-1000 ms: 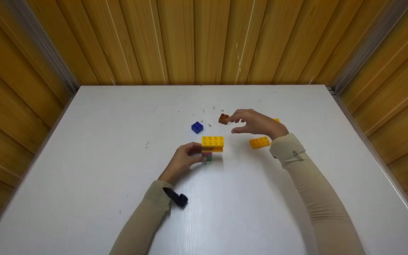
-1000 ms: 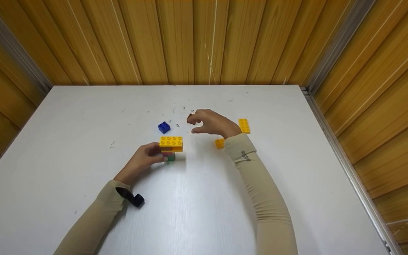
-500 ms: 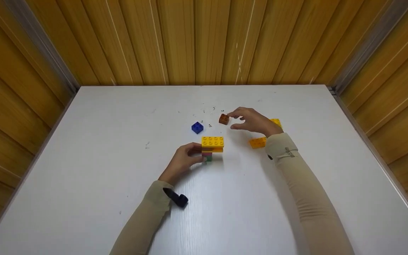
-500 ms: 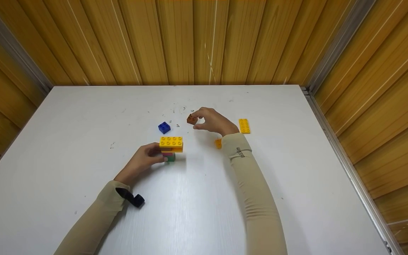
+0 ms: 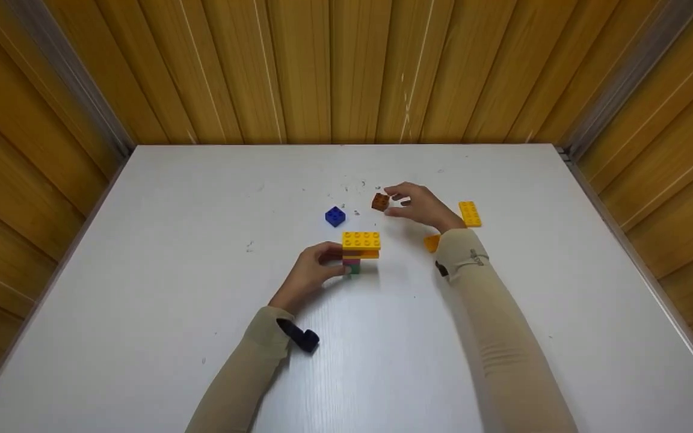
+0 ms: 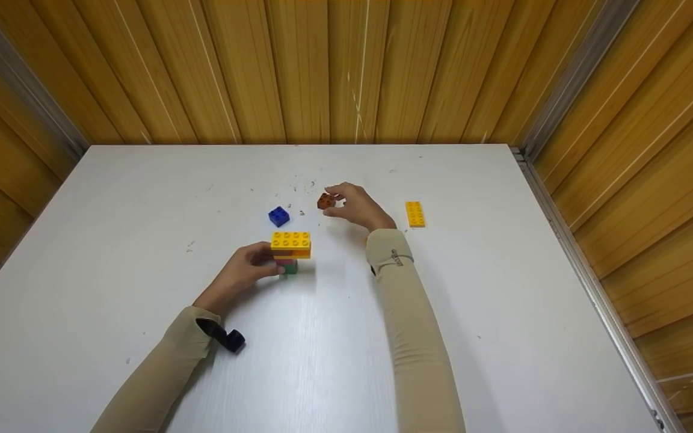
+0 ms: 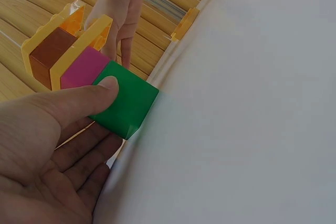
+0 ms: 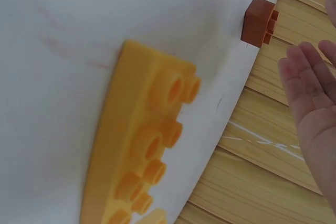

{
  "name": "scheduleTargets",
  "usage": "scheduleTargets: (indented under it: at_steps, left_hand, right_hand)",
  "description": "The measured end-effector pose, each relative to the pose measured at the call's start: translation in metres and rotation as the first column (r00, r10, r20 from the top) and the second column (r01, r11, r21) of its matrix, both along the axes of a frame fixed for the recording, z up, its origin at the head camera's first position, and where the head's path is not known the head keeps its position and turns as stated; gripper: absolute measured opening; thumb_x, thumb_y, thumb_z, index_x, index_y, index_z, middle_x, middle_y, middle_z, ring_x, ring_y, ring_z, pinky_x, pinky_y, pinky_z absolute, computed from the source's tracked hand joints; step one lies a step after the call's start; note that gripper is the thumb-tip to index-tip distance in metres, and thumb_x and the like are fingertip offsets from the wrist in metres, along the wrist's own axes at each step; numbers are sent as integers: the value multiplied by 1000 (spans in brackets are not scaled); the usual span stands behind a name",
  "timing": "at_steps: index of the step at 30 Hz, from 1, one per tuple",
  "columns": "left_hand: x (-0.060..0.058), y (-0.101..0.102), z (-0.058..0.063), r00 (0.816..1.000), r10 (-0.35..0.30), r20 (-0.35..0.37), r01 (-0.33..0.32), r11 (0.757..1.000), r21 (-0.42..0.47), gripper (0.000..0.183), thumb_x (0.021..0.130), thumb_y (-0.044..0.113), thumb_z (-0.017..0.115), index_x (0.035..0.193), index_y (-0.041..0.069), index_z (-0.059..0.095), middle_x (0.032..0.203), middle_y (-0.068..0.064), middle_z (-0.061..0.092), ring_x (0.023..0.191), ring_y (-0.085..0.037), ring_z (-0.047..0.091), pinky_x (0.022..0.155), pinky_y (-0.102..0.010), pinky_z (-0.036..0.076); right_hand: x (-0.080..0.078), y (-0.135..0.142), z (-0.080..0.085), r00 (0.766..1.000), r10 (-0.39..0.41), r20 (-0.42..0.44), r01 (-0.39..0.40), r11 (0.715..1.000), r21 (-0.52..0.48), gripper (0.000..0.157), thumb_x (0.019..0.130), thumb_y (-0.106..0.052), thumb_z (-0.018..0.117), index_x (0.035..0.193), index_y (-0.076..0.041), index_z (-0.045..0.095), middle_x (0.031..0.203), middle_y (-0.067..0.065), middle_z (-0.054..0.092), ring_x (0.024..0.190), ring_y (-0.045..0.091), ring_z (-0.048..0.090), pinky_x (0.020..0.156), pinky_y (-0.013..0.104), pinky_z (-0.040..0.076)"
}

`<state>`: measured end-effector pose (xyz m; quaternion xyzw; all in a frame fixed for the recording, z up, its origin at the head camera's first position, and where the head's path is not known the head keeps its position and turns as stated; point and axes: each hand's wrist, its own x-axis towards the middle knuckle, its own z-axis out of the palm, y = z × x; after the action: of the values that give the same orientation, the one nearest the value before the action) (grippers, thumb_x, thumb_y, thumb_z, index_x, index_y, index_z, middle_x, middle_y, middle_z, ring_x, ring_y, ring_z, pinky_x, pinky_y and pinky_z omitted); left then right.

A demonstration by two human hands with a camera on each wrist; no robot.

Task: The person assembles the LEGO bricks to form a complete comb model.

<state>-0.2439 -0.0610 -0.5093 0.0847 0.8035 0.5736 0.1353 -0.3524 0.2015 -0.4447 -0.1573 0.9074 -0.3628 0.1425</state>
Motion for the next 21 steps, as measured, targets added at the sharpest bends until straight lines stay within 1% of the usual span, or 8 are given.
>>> scheduleTargets:
  at_steps: [7, 10, 15, 21]
  left_hand:
    - [0, 0, 0, 1000, 2, -4, -2, 1000, -5, 40, 83, 14, 74, 122, 16, 62, 119, -1, 66, 113, -17, 60, 105, -35, 45]
    - [0, -1, 0, 1000, 3, -2, -3, 1000, -12, 40, 83, 15, 74, 122, 17, 62, 118, 0, 66, 112, -17, 61, 105, -35, 45]
    - [0, 0, 0, 1000, 2, -12, -3, 1000, -4, 40, 83, 13, 74, 121, 16, 63, 119, -1, 66, 112, -17, 60, 105, -35, 45]
    - [0, 2, 0, 1000, 3, -10, -3, 1000, -1, 40, 82, 12, 74, 121, 16, 63, 119, 0, 66, 113, -16, 60, 106, -34, 44]
  right_hand:
    - [-4, -2, -10, 997, -81, 19, 82, 995, -52, 58, 89, -23, 69, 141, -9, 47, 143, 12, 47, 130, 30, 47, 109, 45, 40]
    - [-6, -2, -14, 995, -100, 30, 102, 993, -65, 59, 89, -25, 69, 142, -10, 46, 145, 10, 45, 130, 29, 47, 109, 45, 39]
    - [-6, -3, -20, 989, -128, 66, 133, 989, -60, 62, 89, -28, 68, 144, -14, 43, 148, 8, 42, 131, 29, 47, 111, 47, 37]
    - [-8, -4, -27, 982, -155, 107, 162, 985, -61, 64, 89, -28, 68, 146, -16, 40, 147, 9, 43, 132, 27, 46, 112, 47, 35]
